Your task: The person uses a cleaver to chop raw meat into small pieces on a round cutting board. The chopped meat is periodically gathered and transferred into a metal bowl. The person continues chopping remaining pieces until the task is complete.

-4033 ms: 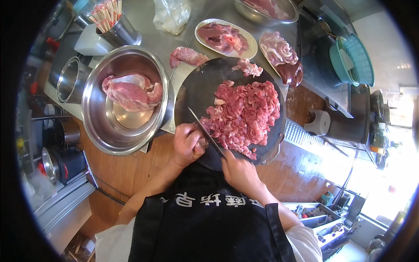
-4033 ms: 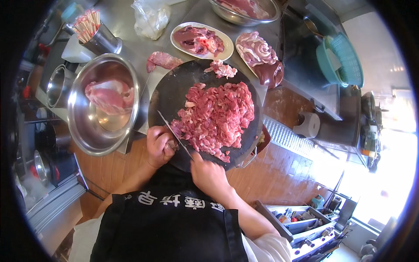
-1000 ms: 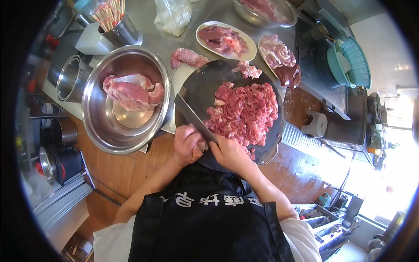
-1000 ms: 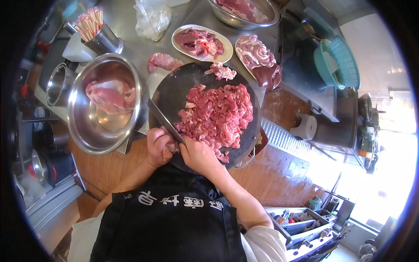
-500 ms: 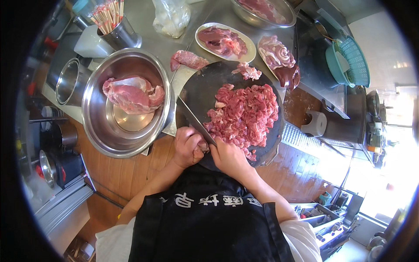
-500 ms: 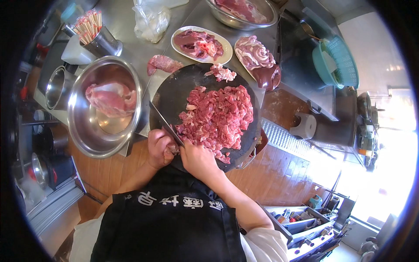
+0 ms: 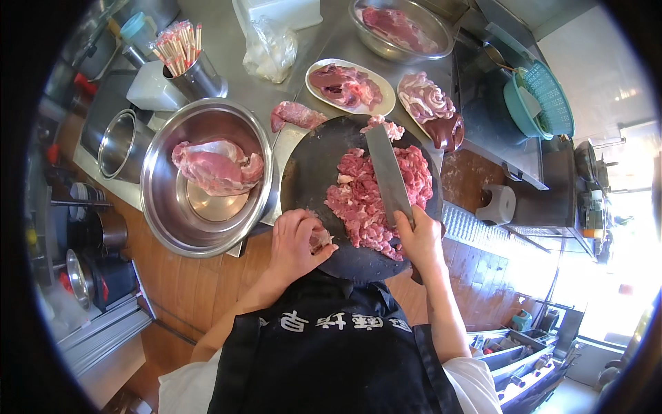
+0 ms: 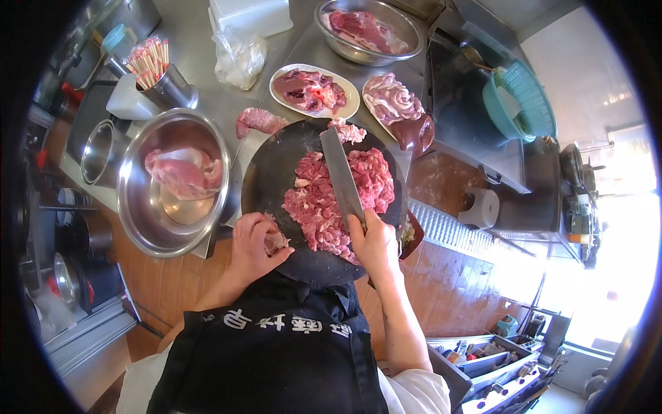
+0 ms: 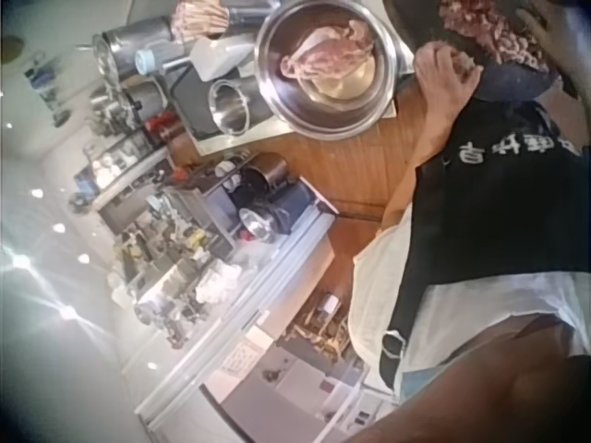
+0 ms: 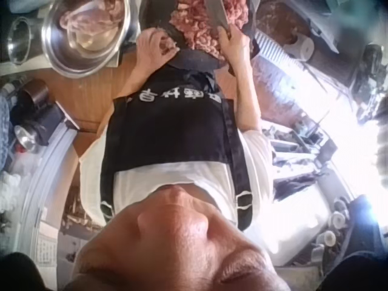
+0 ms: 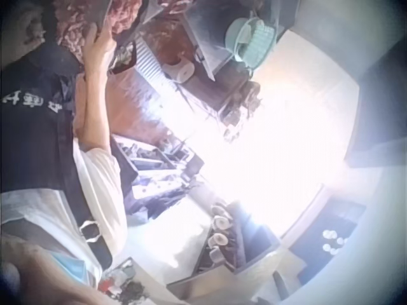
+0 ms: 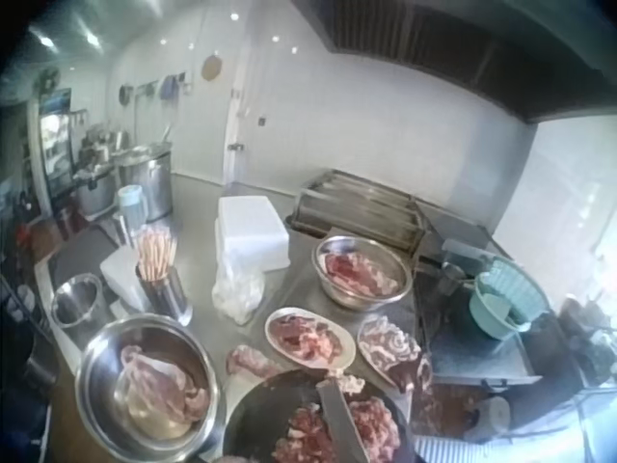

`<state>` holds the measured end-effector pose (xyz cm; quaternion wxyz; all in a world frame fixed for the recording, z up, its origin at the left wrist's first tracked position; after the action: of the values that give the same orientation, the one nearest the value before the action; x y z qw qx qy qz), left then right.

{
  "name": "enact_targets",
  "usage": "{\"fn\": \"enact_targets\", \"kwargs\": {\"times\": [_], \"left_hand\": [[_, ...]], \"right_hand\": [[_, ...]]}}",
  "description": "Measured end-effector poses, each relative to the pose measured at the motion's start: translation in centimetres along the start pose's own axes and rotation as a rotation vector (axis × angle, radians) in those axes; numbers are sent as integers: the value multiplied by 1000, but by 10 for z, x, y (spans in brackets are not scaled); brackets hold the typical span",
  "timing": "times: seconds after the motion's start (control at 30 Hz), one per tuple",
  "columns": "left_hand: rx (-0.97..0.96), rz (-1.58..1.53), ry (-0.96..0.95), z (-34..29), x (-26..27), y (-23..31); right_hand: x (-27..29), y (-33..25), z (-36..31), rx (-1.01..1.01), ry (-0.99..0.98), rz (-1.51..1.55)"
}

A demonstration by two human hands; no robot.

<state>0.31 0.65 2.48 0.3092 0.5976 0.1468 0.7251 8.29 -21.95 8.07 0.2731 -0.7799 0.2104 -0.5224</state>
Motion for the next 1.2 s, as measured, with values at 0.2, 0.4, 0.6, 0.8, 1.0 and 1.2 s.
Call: {"fn": "enact_targets", "kwargs": {"times": [0.2,0.4,0.6,0.8,1.0,1.2], "left_hand": [[126,-40,63,0,-1,6],[424,-933,-59,0,5,-12],[333,-687,-340,23,5,-4],[184,-202,89,21,7,-13],[36,-200,-62,11,12,7],[257,-1028,-260,9,-2,1]], "right_hand": [[-9,-10,-35,41,-117,134],[-39,0,-51,94,-179,42],[-45,4,-49,91,-216,-44],[-56,4,-52,70,-209,-91],[-56,6,-50,54,-230,-92],[-58,10,-50,101,-193,-84]]}}
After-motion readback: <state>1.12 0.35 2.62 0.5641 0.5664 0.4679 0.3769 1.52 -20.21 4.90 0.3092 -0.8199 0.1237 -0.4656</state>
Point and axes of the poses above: each hand's wrist, its own z-axis towards the middle knuckle, its own x-axis out of the back of the hand, y = z × x, the point moved 2 cm from there along z, towards the middle knuckle, and after that the axes turned 13 degrees about -y, right-handed, at the moved point
